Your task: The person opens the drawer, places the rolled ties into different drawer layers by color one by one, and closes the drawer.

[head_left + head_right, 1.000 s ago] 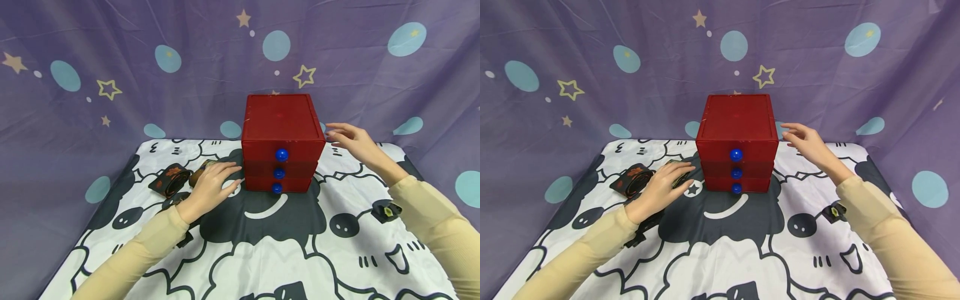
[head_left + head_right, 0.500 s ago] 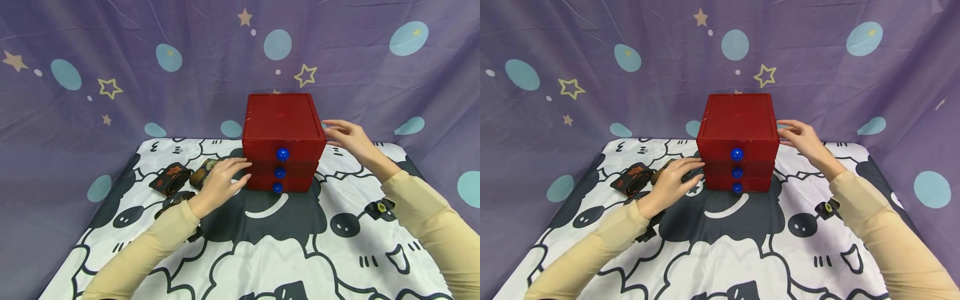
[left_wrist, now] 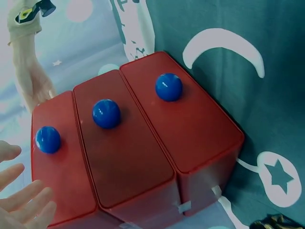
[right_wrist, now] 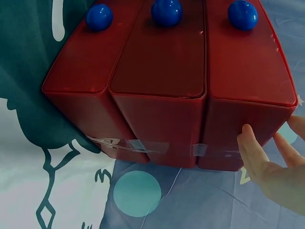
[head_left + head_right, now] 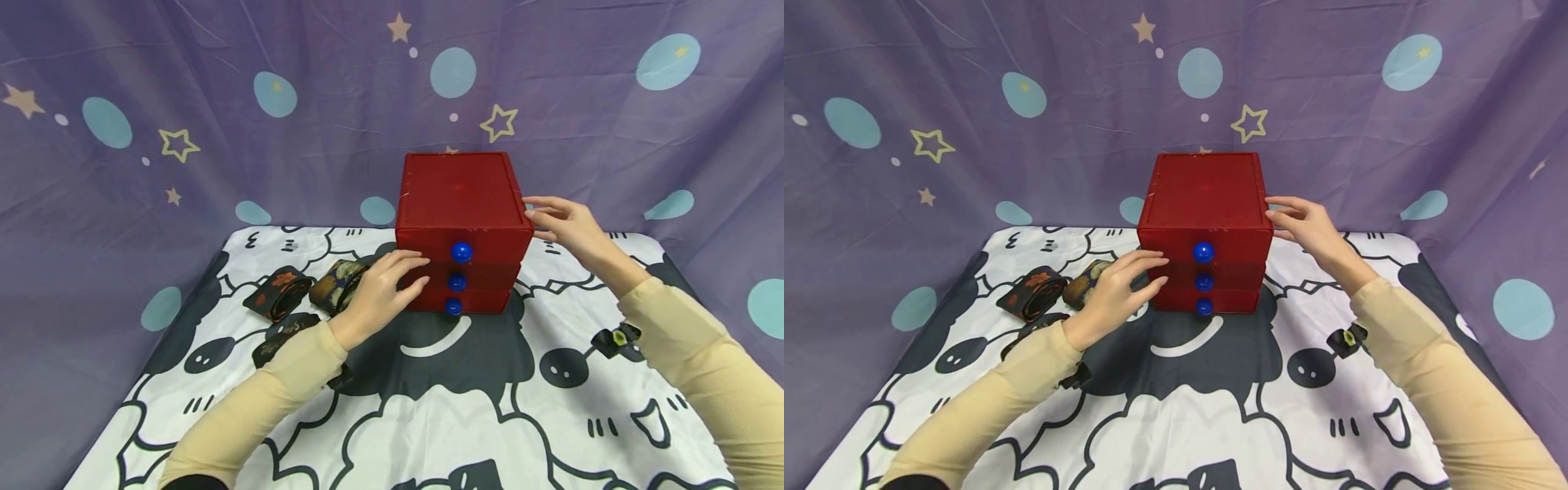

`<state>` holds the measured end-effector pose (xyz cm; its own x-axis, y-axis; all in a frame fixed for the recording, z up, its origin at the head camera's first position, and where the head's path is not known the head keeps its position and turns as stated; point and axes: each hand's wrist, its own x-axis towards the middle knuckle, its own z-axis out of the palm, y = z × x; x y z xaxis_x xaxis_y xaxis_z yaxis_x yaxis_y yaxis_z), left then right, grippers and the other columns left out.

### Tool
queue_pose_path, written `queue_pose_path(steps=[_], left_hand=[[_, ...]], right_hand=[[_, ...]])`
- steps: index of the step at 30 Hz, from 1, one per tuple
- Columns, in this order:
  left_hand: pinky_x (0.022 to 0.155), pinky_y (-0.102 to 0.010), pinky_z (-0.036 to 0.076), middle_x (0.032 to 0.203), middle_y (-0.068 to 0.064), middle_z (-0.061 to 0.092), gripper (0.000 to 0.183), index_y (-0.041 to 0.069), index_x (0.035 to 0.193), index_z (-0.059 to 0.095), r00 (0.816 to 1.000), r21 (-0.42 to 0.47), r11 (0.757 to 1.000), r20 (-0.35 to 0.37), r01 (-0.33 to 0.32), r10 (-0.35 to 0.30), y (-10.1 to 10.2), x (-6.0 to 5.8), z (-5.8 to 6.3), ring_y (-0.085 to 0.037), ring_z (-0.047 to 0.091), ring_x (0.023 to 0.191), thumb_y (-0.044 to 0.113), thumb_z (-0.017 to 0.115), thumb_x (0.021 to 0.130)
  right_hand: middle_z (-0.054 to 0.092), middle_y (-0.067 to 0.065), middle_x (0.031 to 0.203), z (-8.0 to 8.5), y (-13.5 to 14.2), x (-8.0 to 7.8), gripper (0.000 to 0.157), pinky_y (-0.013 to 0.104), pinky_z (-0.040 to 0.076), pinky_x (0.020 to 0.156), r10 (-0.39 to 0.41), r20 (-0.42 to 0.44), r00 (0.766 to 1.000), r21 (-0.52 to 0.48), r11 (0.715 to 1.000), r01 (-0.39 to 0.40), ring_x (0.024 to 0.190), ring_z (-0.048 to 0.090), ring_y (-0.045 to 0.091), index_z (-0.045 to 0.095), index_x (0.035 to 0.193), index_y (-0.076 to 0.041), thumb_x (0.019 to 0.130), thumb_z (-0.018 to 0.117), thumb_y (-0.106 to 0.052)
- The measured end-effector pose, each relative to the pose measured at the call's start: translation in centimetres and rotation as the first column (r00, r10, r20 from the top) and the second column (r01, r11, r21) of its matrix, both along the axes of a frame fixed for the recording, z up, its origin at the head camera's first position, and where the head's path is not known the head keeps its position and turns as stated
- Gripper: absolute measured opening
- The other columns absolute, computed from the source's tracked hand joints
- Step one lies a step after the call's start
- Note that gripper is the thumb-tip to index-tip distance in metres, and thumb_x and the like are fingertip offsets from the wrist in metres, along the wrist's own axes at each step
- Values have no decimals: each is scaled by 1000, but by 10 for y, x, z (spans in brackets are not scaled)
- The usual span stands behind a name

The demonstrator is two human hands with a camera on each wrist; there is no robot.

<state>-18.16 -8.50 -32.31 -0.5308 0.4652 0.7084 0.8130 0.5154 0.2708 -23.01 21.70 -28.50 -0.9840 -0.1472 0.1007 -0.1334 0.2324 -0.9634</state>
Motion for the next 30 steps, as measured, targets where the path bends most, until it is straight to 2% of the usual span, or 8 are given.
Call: queue_pose_path(steps=[8, 16, 25, 30], left_hand=[[78, -25, 47, 102, -10, 57, 26, 2, 102, 63, 1000, 32, 999, 7, 7, -8, 17, -3, 0, -18, 55, 93, 10, 67, 77], [80, -21, 46, 101, -9, 54, 28, 1, 104, 62, 999, 56, 998, 40, 6, -8, 32, -7, -2, -16, 56, 91, 10, 67, 78], [74, -19, 47, 102, -11, 52, 31, 0, 106, 60, 998, 60, 998, 56, -31, 28, 46, -10, -2, -16, 56, 86, 10, 67, 77], [74, -17, 47, 102, -11, 51, 31, 0, 106, 60, 997, 48, 998, 58, -51, 49, 52, -11, -1, -16, 56, 84, 10, 68, 77]], right_hand=[[56, -6, 95, 2, 0, 0, 53, 20, 49, 73, 0, 27, 1000, 27, 1000, -1, 83, 59, 1, 42, 129, 0, 85, 58, -26], [58, -6, 94, 2, 1, 0, 55, 21, 49, 72, 1, 67, 998, -22, 1000, 0, 82, 60, 3, 41, 129, 0, 84, 60, -25], [59, -6, 91, 2, 0, 0, 56, 21, 49, 71, 8, 78, 997, -80, 997, -2, 82, 60, 4, 40, 129, 2, 83, 61, -22], [59, -7, 92, 2, -1, 0, 56, 21, 49, 72, 6, 74, 997, -61, 998, -2, 83, 60, 3, 41, 130, 1, 83, 61, -24]])
